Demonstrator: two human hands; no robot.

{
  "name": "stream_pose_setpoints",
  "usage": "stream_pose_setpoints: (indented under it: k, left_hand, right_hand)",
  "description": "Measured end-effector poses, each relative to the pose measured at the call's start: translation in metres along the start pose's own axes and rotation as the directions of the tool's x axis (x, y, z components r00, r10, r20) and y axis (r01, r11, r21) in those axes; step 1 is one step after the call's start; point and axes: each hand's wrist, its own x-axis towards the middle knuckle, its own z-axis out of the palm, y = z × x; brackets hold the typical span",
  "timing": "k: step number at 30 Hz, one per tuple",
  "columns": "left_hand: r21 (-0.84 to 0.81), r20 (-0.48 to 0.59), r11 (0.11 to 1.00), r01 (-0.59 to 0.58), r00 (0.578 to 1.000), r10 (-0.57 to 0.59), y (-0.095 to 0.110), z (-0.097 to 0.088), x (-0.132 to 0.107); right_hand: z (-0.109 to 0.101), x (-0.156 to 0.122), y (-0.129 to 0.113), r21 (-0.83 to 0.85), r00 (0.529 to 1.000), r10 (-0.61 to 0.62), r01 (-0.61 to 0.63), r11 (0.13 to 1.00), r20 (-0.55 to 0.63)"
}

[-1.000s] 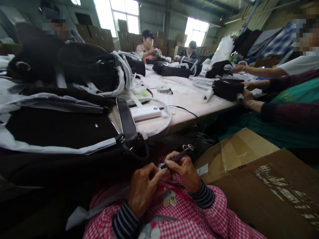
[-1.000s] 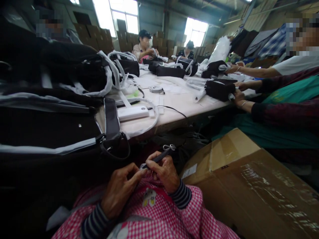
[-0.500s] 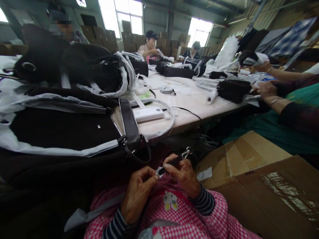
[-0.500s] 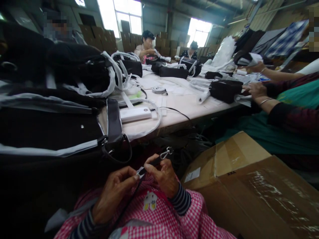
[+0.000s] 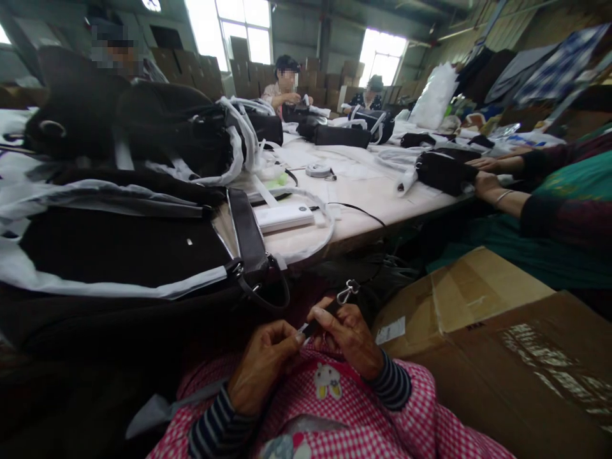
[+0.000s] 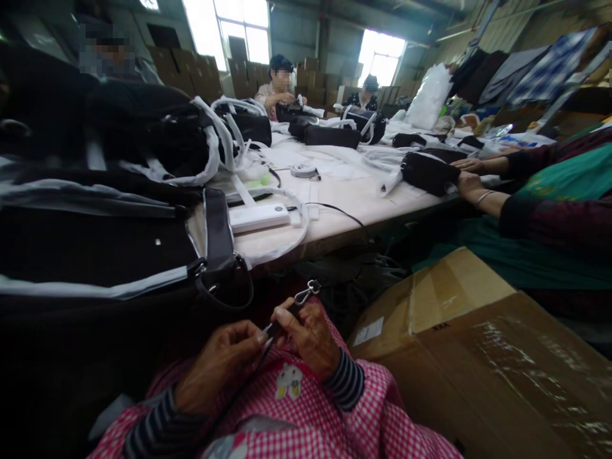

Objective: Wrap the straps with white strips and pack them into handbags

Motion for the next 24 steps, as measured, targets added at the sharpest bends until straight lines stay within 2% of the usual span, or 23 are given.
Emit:
stream_pose_setpoints:
  k: [4,6,9,11,12,14,16,17,18,20,21,22,24]
  left_hand:
    - [-0.032,-0.003,0.998,0.059,0.998,-0.059,-0.005,0.000,0.002]
    - [-0.084,0.010,0.994,0.076,0.997,-0.076,-0.002,0.002,0.001]
    - [-0.168,0.039,0.981,0.096,0.995,-0.091,0.013,0.004,-0.002]
    - [-0.180,0.065,0.980,0.085,0.995,-0.074,0.024,0.005,-0.008]
    - [-0.157,0.060,0.986,0.054,0.997,-0.045,0.030,0.004,-0.012]
    - [-0.017,-0.038,0.996,-0.083,0.996,0.082,0.039,0.000,-0.019]
    - [0.224,-0.151,0.945,-0.239,0.949,0.276,0.045,-0.005,-0.023]
    - [0.323,-0.134,0.902,-0.286,0.930,0.342,0.046,-0.007,-0.022]
    - [0.376,-0.053,0.871,-0.316,0.931,0.361,0.047,-0.009,-0.021]
    - [0.359,0.207,0.872,-0.334,0.939,0.274,0.047,-0.010,-0.014]
    - [0.311,0.316,0.895,-0.321,0.923,0.221,0.046,-0.010,-0.010]
    - [0.263,0.378,0.918,-0.298,0.907,0.186,0.045,-0.009,-0.006]
    - [0.197,0.359,0.945,-0.261,0.916,0.178,0.046,-0.007,-0.002]
  right_hand:
    - [0.002,-0.003,0.002,-0.245,0.970,-0.242,0.228,0.942,-0.029]
    - [0.005,-0.006,0.002,-0.333,0.950,-0.311,0.297,0.895,0.011]
    - [0.009,-0.007,-0.001,-0.319,0.955,-0.289,0.295,0.901,0.066]
    - [0.009,-0.005,-0.005,-0.240,0.971,-0.236,0.239,0.941,0.041]
    - [0.008,-0.003,-0.008,-0.184,0.978,-0.207,0.206,0.961,0.010]
    - [0.004,-0.001,-0.015,-0.075,0.986,-0.157,0.153,0.985,-0.051]
    - [-0.001,0.001,-0.020,0.021,0.989,-0.120,0.123,0.992,-0.085]
    - [-0.003,0.001,-0.023,0.061,0.991,-0.107,0.112,0.992,-0.082]
    - [-0.005,0.000,-0.025,0.096,0.993,-0.099,0.105,0.990,-0.065]
    - [-0.009,0.000,-0.029,0.129,0.994,-0.104,0.105,0.986,-0.016]
    - [-0.011,0.000,-0.031,0.124,0.994,-0.107,0.107,0.987,-0.003]
    - [-0.014,0.002,-0.034,0.115,0.994,-0.104,0.105,0.988,-0.012]
    - [-0.022,0.006,-0.041,0.103,0.988,-0.108,0.120,0.987,-0.108]
